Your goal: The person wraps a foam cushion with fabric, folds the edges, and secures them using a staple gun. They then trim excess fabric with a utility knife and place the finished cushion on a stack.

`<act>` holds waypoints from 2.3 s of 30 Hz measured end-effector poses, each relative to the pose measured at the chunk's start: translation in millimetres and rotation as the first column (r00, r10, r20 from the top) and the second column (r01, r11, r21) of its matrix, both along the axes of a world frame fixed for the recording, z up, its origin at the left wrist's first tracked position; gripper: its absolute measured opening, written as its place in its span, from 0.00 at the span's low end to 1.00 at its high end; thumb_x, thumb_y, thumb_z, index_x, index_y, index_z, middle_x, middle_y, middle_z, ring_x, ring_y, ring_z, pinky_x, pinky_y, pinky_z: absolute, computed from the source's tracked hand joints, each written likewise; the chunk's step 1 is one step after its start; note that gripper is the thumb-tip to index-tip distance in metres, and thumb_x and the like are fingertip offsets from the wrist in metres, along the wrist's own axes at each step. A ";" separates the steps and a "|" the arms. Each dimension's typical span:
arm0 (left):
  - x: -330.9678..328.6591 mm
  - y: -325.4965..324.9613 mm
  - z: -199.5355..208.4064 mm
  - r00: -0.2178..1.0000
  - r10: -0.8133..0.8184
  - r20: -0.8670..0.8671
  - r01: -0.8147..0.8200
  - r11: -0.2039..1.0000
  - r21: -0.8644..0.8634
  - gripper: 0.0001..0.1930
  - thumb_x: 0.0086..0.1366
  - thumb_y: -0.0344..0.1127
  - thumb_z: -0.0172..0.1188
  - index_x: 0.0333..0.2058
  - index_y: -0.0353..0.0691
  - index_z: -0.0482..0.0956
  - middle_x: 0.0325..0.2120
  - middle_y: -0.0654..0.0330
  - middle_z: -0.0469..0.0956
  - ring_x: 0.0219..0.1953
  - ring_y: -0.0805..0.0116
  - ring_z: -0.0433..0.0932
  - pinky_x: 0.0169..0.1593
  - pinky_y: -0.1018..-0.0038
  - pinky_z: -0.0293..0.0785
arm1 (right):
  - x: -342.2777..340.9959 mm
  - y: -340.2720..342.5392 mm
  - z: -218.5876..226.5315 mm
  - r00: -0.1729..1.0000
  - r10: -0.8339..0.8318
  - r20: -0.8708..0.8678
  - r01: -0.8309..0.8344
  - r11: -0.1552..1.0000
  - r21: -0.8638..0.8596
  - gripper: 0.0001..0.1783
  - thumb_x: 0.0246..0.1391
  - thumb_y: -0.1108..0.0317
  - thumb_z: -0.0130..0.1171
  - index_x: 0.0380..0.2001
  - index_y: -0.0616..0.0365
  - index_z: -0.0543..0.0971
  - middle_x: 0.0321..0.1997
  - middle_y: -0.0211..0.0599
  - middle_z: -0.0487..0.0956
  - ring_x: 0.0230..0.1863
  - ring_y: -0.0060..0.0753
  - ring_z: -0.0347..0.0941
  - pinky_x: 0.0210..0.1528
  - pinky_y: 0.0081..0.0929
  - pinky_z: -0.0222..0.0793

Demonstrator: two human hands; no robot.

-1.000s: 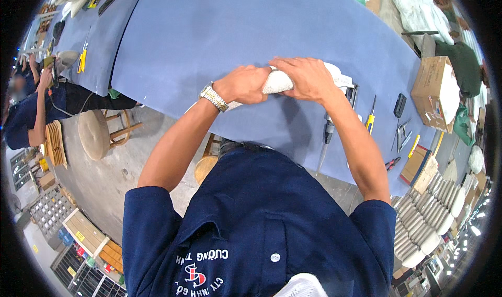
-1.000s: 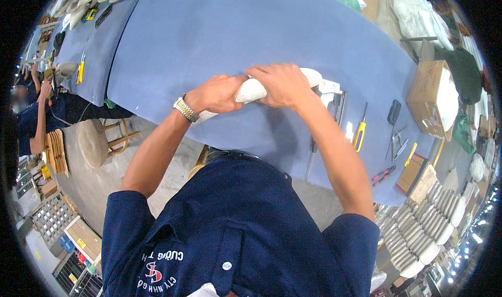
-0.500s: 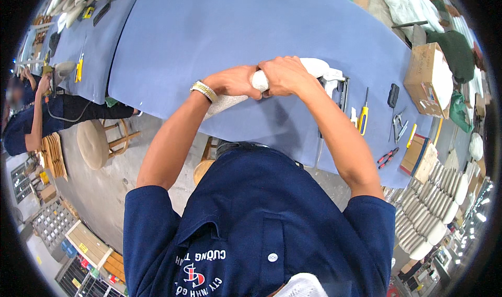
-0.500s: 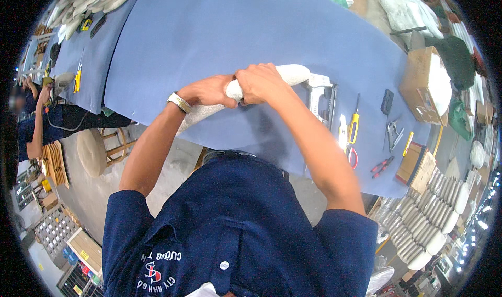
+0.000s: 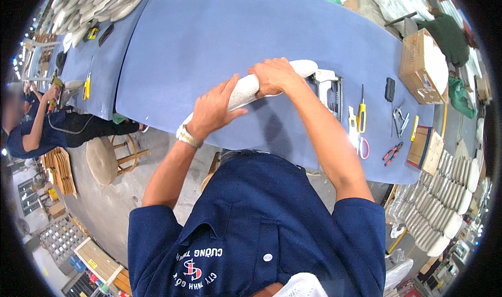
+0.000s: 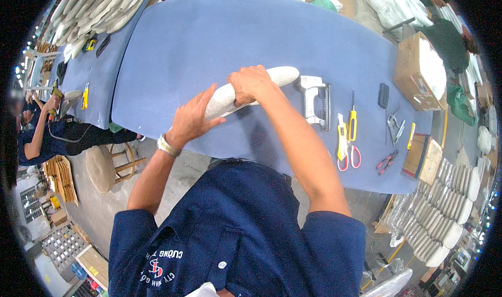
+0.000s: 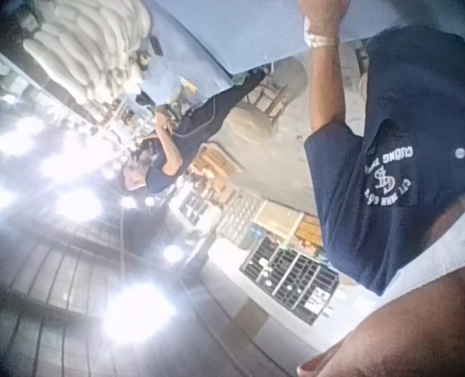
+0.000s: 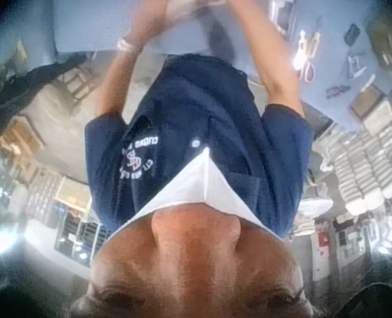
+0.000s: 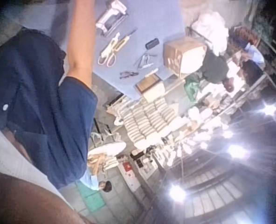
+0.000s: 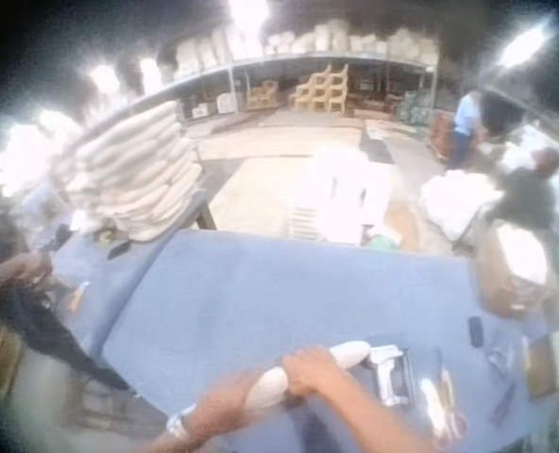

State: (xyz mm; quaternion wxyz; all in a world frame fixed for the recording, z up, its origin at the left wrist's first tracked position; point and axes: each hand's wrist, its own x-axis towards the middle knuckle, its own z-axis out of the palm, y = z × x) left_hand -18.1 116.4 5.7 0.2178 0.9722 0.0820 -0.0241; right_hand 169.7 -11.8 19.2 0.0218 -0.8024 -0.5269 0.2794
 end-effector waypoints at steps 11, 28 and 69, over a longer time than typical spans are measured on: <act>-22.9 -4.2 -18.9 0.993 0.047 -0.113 -0.047 0.999 -0.001 0.34 0.59 0.38 0.69 0.64 0.42 0.68 0.47 0.44 0.83 0.44 0.42 0.84 0.45 0.51 0.81 | -21.0 -8.0 -14.4 0.992 0.121 0.038 -0.119 0.992 -0.049 0.33 0.41 0.61 0.75 0.53 0.54 0.80 0.51 0.41 0.85 0.53 0.46 0.82 0.54 0.49 0.77; -17.8 3.4 -27.9 0.988 0.016 -0.154 -0.038 0.989 -0.141 0.39 0.56 0.37 0.68 0.66 0.36 0.66 0.60 0.43 0.76 0.58 0.43 0.77 0.59 0.55 0.76 | 35.8 -104.1 -58.7 0.953 -0.292 -0.081 0.290 0.807 0.514 0.29 0.59 0.40 0.62 0.51 0.52 0.85 0.52 0.44 0.85 0.57 0.48 0.78 0.61 0.45 0.69; -87.9 20.7 -23.5 0.461 0.862 -0.212 0.111 -0.293 -0.950 0.35 0.72 0.54 0.59 0.67 0.35 0.64 0.59 0.52 0.75 0.58 0.56 0.77 0.64 0.57 0.74 | -105.9 -161.6 -162.7 -0.098 -0.110 -0.989 0.930 0.344 -0.130 0.31 0.59 0.69 0.69 0.64 0.63 0.72 0.59 0.45 0.80 0.59 0.36 0.76 0.62 0.37 0.73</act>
